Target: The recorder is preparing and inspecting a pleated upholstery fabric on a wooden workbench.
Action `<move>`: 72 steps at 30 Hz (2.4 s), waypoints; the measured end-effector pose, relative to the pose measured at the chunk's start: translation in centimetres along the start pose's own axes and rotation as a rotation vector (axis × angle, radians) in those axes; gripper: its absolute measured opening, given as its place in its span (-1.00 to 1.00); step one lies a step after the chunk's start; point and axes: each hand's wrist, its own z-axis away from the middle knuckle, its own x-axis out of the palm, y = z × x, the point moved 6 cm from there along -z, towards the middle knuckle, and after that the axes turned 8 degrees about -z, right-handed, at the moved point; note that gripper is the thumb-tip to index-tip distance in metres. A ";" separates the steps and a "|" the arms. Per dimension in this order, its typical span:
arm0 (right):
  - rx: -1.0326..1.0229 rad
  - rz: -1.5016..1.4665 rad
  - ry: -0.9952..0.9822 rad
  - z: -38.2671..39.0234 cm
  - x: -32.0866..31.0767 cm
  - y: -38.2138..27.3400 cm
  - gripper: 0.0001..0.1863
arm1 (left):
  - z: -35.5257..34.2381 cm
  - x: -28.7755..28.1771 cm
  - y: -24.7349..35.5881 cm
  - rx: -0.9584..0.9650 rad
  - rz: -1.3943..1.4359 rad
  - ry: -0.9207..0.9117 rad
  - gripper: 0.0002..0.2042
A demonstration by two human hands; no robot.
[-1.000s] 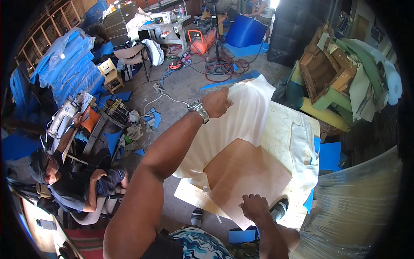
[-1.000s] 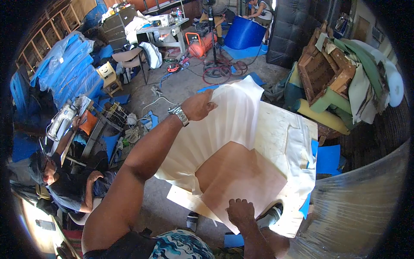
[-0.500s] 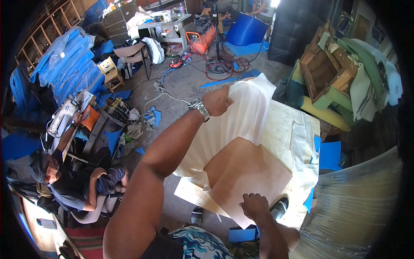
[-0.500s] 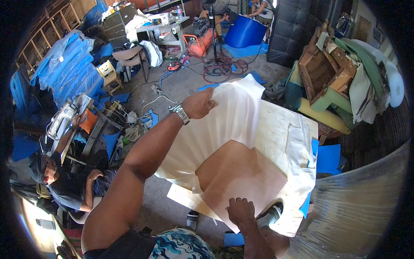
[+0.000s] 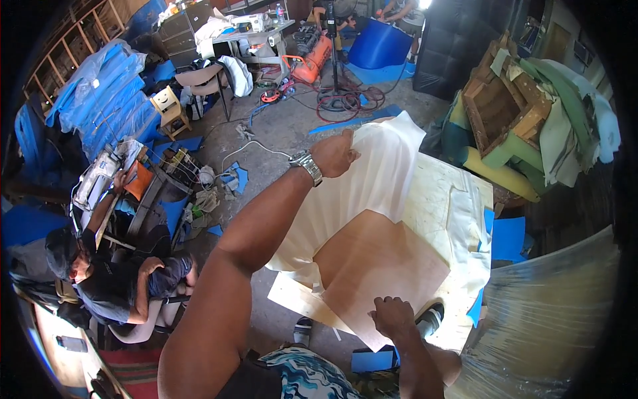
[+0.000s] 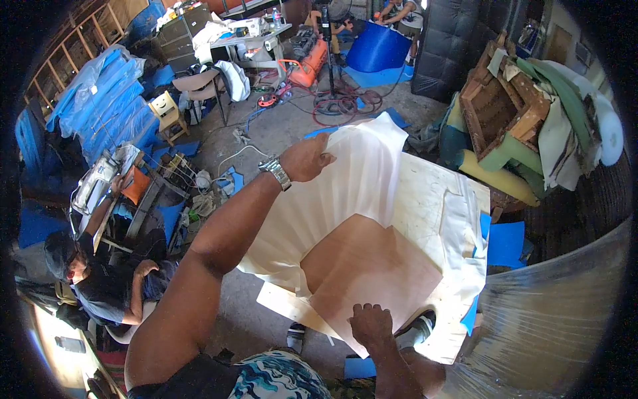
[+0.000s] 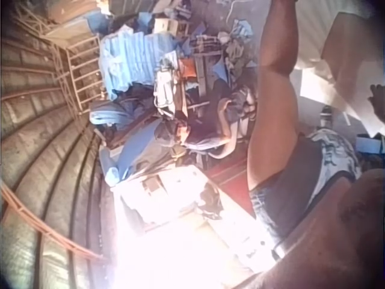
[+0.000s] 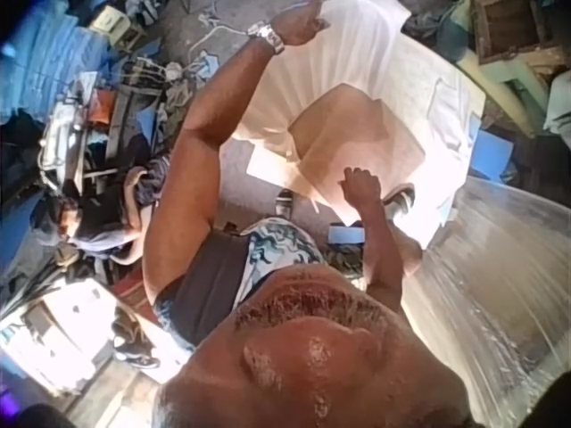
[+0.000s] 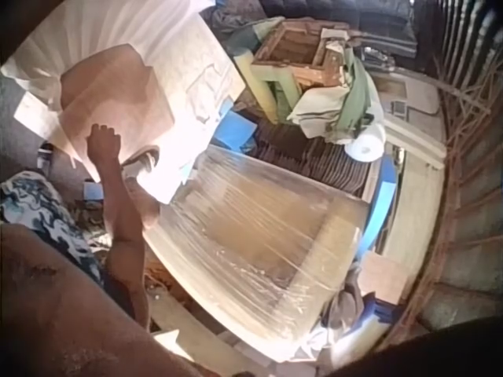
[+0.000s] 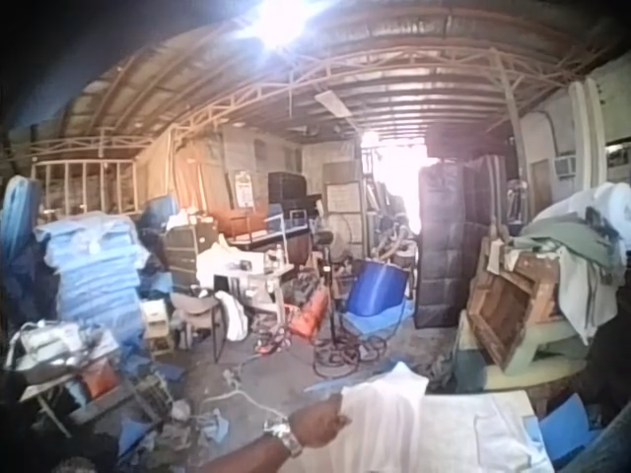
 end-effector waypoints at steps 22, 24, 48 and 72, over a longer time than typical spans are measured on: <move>-0.033 -0.026 0.071 -0.1 0.3 0.2 -0.63 | 0.0 0.1 0.0 0.006 0.002 0.019 -0.61; -0.020 -0.018 0.061 -0.1 0.3 0.2 -0.63 | 0.0 0.1 0.0 0.012 0.000 0.026 -0.61; -0.036 -0.009 0.066 -0.1 0.3 0.0 -0.64 | 0.0 -0.1 0.1 -0.004 0.005 0.007 -0.59; 0.001 -0.010 0.000 -0.2 0.3 0.1 -0.63 | 0.0 0.0 -0.1 -0.003 0.003 0.016 -0.60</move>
